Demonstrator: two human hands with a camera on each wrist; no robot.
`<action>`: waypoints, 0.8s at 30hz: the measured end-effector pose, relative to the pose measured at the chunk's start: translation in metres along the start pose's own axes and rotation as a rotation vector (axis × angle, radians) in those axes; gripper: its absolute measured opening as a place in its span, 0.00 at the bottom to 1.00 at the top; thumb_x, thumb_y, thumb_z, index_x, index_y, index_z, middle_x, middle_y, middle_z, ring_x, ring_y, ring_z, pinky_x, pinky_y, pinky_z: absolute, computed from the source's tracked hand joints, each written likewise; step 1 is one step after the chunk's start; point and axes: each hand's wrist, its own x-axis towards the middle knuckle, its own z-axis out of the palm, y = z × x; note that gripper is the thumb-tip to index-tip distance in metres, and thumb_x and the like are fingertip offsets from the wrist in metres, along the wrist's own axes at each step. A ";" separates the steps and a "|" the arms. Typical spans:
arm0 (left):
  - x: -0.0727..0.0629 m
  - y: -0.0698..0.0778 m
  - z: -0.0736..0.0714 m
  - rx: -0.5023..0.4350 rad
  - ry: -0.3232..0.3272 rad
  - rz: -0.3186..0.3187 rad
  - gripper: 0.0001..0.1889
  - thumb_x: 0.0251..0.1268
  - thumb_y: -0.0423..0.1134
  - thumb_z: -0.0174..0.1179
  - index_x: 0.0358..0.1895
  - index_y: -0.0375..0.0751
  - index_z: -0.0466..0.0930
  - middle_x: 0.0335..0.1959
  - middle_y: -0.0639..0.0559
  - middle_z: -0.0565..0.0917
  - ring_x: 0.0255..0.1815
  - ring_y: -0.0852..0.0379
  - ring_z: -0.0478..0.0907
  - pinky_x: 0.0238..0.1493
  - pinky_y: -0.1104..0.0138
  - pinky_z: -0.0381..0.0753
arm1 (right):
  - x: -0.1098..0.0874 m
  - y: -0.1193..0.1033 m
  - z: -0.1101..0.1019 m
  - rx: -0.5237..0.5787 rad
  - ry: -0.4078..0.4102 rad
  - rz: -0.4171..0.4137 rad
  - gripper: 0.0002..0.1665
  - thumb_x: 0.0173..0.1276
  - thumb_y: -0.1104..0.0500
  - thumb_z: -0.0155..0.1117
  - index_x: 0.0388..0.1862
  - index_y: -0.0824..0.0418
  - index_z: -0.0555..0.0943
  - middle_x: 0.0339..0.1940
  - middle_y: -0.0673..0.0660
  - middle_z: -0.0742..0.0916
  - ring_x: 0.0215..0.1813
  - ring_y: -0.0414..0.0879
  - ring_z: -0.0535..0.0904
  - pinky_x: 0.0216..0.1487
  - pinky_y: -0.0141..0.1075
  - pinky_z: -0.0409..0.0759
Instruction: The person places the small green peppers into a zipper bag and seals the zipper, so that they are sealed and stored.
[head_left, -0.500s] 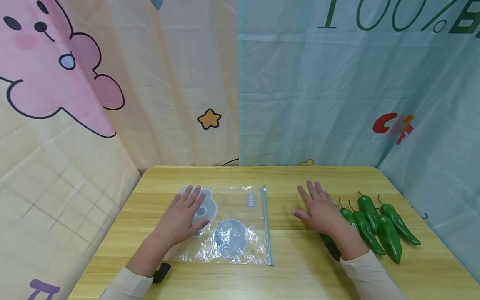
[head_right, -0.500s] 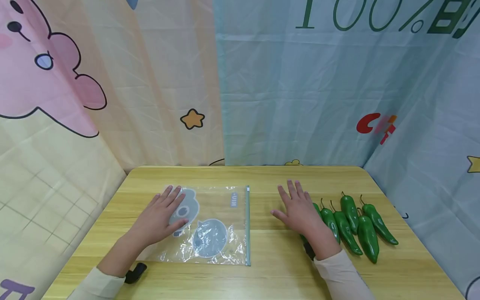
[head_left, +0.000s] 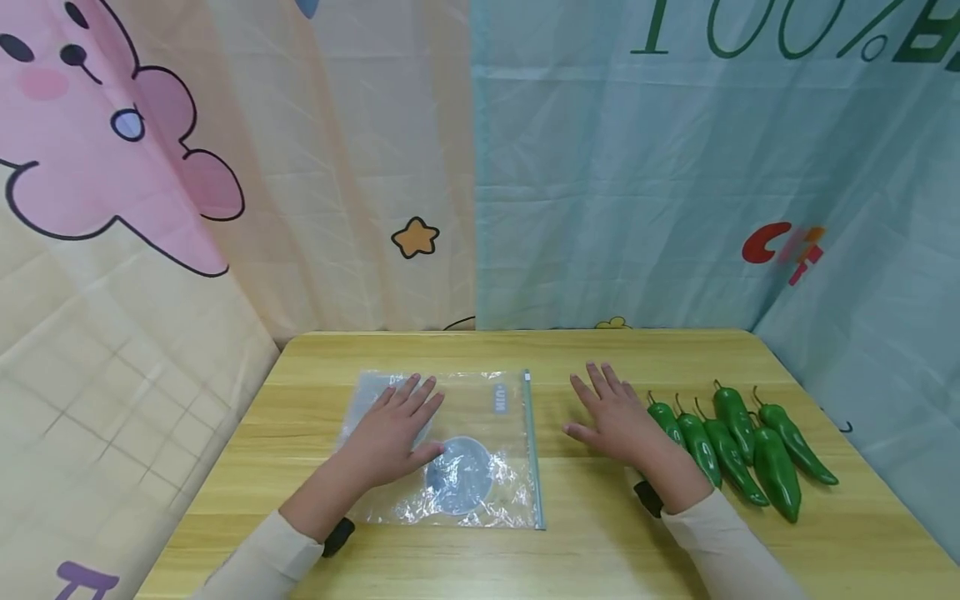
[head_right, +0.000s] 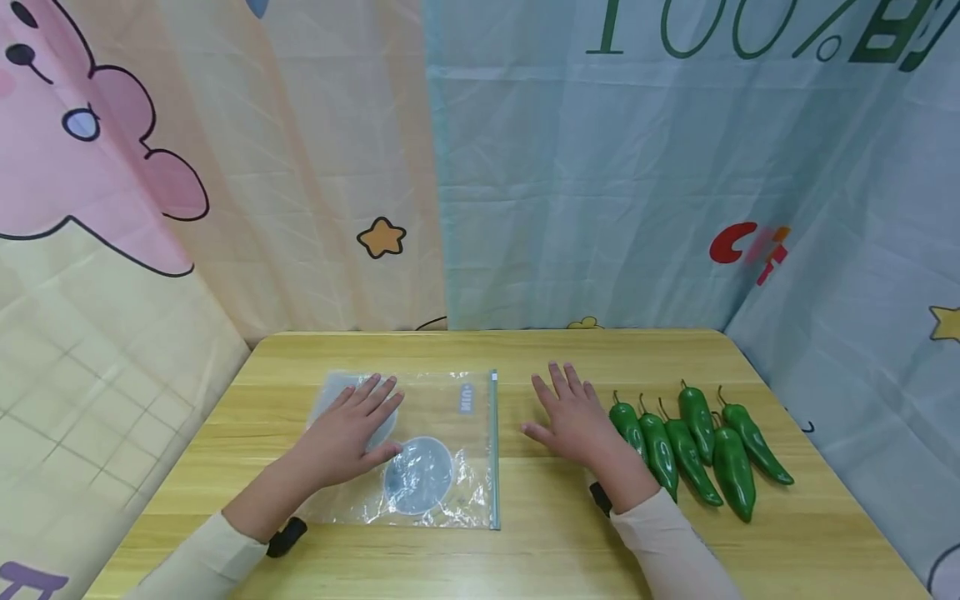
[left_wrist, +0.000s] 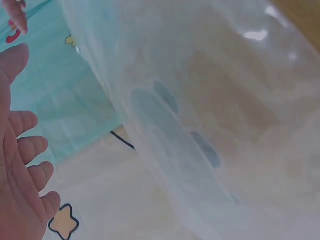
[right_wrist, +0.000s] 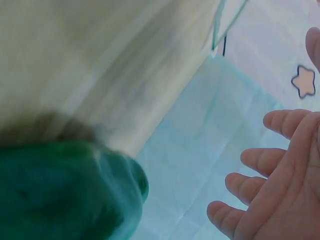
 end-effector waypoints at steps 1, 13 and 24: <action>0.001 0.001 0.001 -0.004 -0.005 0.013 0.41 0.68 0.64 0.54 0.75 0.41 0.62 0.78 0.42 0.57 0.78 0.41 0.48 0.73 0.43 0.53 | 0.001 -0.002 0.001 -0.002 -0.006 -0.007 0.50 0.69 0.36 0.59 0.79 0.62 0.57 0.79 0.70 0.54 0.78 0.68 0.43 0.70 0.67 0.51; 0.017 0.016 0.008 -0.010 -0.088 0.138 0.40 0.70 0.64 0.51 0.77 0.43 0.60 0.78 0.42 0.57 0.78 0.41 0.50 0.73 0.44 0.55 | 0.009 -0.017 0.013 -0.053 -0.091 -0.084 0.47 0.70 0.36 0.57 0.78 0.62 0.60 0.79 0.69 0.56 0.78 0.67 0.46 0.70 0.66 0.55; 0.027 0.031 0.012 -0.028 -0.190 0.175 0.39 0.70 0.64 0.50 0.77 0.44 0.60 0.78 0.42 0.58 0.78 0.41 0.50 0.73 0.44 0.55 | 0.017 -0.017 0.014 -0.006 -0.141 -0.085 0.46 0.71 0.36 0.56 0.78 0.61 0.59 0.79 0.68 0.56 0.78 0.66 0.49 0.71 0.64 0.54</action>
